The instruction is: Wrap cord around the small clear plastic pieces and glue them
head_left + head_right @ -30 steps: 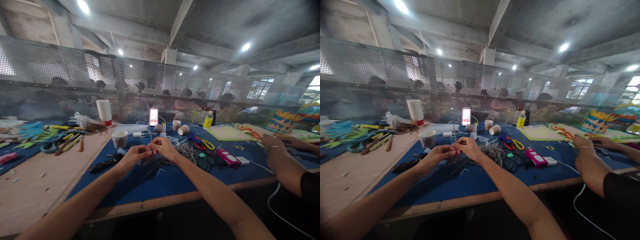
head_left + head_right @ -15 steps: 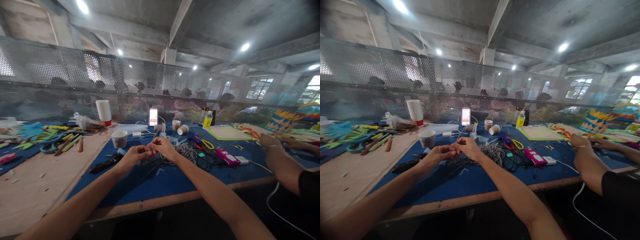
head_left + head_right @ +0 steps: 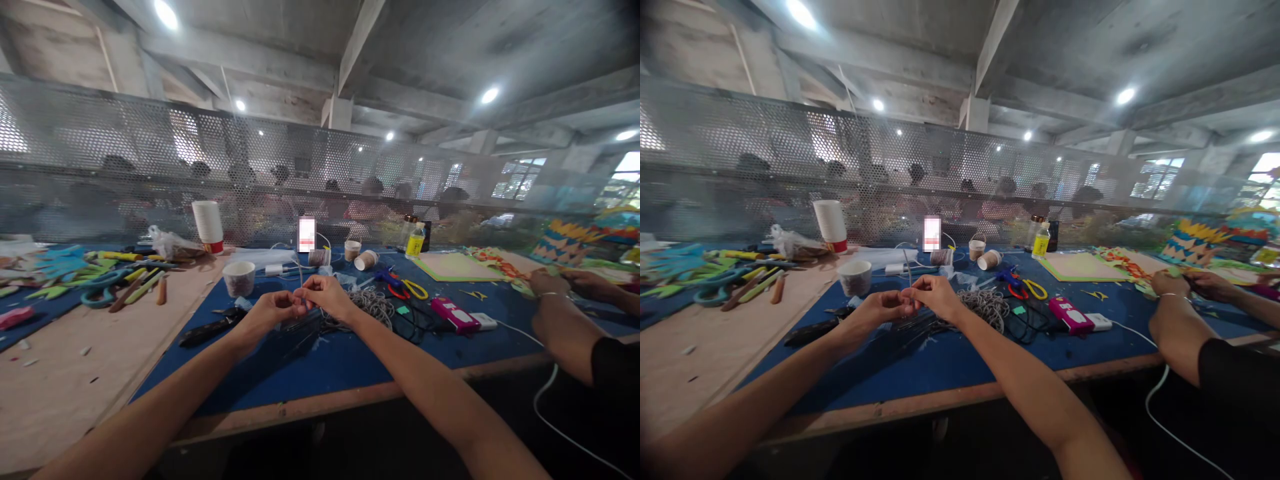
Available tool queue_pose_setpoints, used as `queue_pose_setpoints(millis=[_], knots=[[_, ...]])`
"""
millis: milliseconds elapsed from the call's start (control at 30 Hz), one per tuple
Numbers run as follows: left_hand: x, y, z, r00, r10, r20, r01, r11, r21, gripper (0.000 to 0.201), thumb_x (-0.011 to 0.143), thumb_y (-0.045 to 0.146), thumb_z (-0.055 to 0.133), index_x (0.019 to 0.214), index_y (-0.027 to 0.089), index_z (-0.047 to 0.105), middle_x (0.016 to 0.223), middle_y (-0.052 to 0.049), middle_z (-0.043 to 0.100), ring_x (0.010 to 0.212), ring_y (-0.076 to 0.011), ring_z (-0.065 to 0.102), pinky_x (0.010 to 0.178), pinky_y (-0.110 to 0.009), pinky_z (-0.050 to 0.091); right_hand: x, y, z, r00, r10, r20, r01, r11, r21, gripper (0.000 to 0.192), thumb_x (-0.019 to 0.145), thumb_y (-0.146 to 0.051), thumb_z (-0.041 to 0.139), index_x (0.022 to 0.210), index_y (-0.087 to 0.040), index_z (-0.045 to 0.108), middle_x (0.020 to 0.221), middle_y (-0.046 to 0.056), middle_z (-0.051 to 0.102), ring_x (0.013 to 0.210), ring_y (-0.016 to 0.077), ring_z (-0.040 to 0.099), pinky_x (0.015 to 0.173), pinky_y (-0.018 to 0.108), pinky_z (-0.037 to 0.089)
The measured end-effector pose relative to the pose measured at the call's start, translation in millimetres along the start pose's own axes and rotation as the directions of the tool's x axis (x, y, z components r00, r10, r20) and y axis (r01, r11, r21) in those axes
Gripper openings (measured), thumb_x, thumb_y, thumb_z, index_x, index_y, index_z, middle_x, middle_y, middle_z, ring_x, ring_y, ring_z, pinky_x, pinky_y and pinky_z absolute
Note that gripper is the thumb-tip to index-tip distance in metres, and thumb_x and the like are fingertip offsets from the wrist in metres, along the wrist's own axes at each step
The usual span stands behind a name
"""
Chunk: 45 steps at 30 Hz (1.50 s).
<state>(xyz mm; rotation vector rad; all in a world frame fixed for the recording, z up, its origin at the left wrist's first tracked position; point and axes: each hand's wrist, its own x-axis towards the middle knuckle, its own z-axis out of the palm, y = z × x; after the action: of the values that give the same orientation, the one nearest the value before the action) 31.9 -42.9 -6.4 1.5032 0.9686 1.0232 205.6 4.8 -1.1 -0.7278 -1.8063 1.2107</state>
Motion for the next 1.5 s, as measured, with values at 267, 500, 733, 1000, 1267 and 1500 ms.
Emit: queue_pose_setpoints(millis=[267,500,733,1000,1267,1500], knots=[[-0.1,-0.8,-2.6,1.0,0.008,0.019,-0.008,1.0,-0.008,0.034,0.073,0.05,0.072,0.075,0.016,0.068,0.085,-0.009,0.071,0.081,-0.02,0.063,0.074,-0.03,0.046,0.0,-0.3,-1.0,1.0,-0.01,0.009,0.01,1.0,-0.016,0.039,0.072,-0.054,0.072,0.076,-0.016,0.061,0.055,-0.003,0.057,0.05,0.0092,0.051,0.051,0.022,0.038],[4.3,-5.5,-4.7,0.997,0.041,-0.067,-0.037,0.998,0.058,0.029,0.068,0.043,0.078,0.072,0.016,0.068,0.076,-0.005,0.07,0.07,-0.016,0.059,0.067,-0.027,0.043,-0.1,-1.0,-1.4,1.0,-0.018,0.012,0.018,1.0,-0.01,0.038,0.073,-0.053,0.072,0.073,-0.017,0.06,0.054,-0.003,0.056,0.05,0.0092,0.049,0.051,0.022,0.037],[1.5,-4.1,-4.8,0.999,-0.006,0.054,0.01,0.997,-0.072,0.028,0.077,0.044,0.071,0.079,0.016,0.07,0.085,-0.008,0.072,0.081,-0.0186,0.063,0.078,-0.03,0.045,-0.7,-1.1,-1.8,1.0,-0.017,0.011,0.018,1.0,-0.014,0.039,0.072,-0.054,0.072,0.076,-0.016,0.061,0.055,-0.003,0.057,0.051,0.009,0.05,0.053,0.022,0.039],[0.5,1.1,-0.3,1.0,-0.01,0.025,0.011,0.999,-0.04,0.027,0.072,0.04,0.076,0.078,0.014,0.07,0.079,-0.007,0.071,0.075,-0.0167,0.062,0.073,-0.028,0.045,-0.2,0.6,-1.2,1.0,-0.01,0.03,0.01,1.0,0.004,0.038,0.072,-0.051,0.073,0.076,-0.015,0.061,0.055,-0.004,0.057,0.05,0.0081,0.05,0.051,0.021,0.039],[0.5,-1.1,-2.1,0.995,-0.058,0.08,0.069,0.988,-0.141,0.03,0.078,0.044,0.07,0.086,0.015,0.072,0.089,-0.01,0.074,0.083,-0.019,0.066,0.082,-0.031,0.047,0.8,0.0,-2.8,0.999,-0.039,0.032,0.038,0.999,0.025,0.036,0.072,-0.05,0.073,0.077,-0.015,0.062,0.056,-0.004,0.057,0.051,0.0086,0.051,0.053,0.021,0.041],[3.9,-4.2,-3.4,0.996,0.036,-0.088,-0.031,0.998,0.05,0.027,0.068,0.039,0.079,0.068,0.015,0.067,0.069,-0.003,0.069,0.066,-0.0138,0.06,0.067,-0.025,0.043,0.3,-0.9,-1.7,1.0,-0.015,0.002,0.015,1.0,-0.024,0.037,0.072,-0.05,0.073,0.075,-0.015,0.062,0.054,-0.003,0.057,0.05,0.0083,0.05,0.05,0.021,0.036]])
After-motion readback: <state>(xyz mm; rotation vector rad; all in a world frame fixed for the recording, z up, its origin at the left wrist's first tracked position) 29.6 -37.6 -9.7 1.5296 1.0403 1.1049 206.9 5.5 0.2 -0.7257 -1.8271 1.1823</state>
